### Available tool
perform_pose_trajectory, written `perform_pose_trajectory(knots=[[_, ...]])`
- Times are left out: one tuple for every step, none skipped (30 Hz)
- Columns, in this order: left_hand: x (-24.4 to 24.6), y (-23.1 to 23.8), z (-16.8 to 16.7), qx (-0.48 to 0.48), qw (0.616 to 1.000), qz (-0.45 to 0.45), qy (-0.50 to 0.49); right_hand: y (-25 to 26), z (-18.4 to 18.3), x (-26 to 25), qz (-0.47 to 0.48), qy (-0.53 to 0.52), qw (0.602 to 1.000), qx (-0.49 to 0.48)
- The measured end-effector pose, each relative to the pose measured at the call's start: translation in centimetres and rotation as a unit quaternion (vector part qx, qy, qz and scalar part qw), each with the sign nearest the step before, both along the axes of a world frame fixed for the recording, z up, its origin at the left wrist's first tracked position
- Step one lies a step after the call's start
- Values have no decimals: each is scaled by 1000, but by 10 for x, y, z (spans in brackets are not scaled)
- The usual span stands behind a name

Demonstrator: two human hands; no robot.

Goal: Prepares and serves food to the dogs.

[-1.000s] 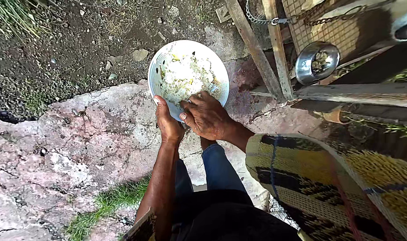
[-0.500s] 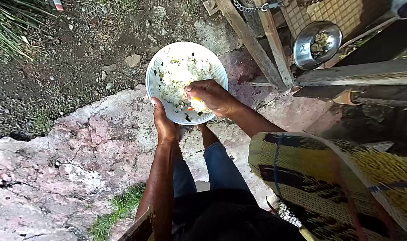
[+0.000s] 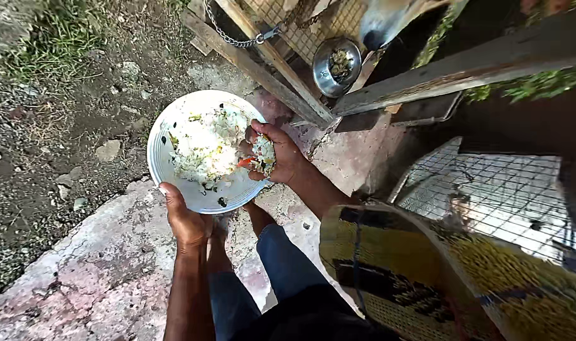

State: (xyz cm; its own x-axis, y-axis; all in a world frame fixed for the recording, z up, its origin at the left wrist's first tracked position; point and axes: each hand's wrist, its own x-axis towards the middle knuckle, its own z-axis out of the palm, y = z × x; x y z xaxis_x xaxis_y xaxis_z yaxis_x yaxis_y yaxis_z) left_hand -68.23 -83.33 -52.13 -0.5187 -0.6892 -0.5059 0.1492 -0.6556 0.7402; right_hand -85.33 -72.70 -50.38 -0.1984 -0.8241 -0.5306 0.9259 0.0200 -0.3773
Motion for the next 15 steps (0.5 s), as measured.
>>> perform_pose_trajectory(knots=[[-6,1,-2,-3,1000,-8,-3,8,-2,-17,-26,-8,1000,-13],[-10,1,-4,-4,1000,-9,-3,14,0,-36,-54,-5,998,-13],[-13,2,-6,-4,1000,-8,-4,21,1,-57,-81,11,997,-8],[-14,2,-7,-1,1000,-6,-5,31,1,-79,-110,37,993,14],[-15,3,-9,1,1000,-5,-6,40,3,-102,-144,75,984,69],[-16,4,-11,5,1000,0,-5,46,4,-127,-184,119,964,151],[-17,5,-13,12,1000,7,-1,51,1,-152,-225,169,927,246],[-18,6,-15,17,1000,9,-1,55,-6,-176,-262,218,878,335],[-19,7,-16,21,1000,12,-2,63,-14,-200,-279,271,831,398],[-20,8,-19,24,1000,17,-5,71,-21,-219,-258,333,792,441],[-22,8,-23,25,999,22,-5,78,-26,-235,-205,403,751,481],[-24,9,-28,27,999,29,-4,78,-26,-249,-129,460,697,535],[-25,10,-35,29,999,33,-7,66,-19,-259,-65,480,639,597],[-26,10,-41,29,999,37,-13,54,-16,-266,4,490,585,646],[-27,10,-47,29,998,43,-20,44,-17,-274,80,497,528,684]])
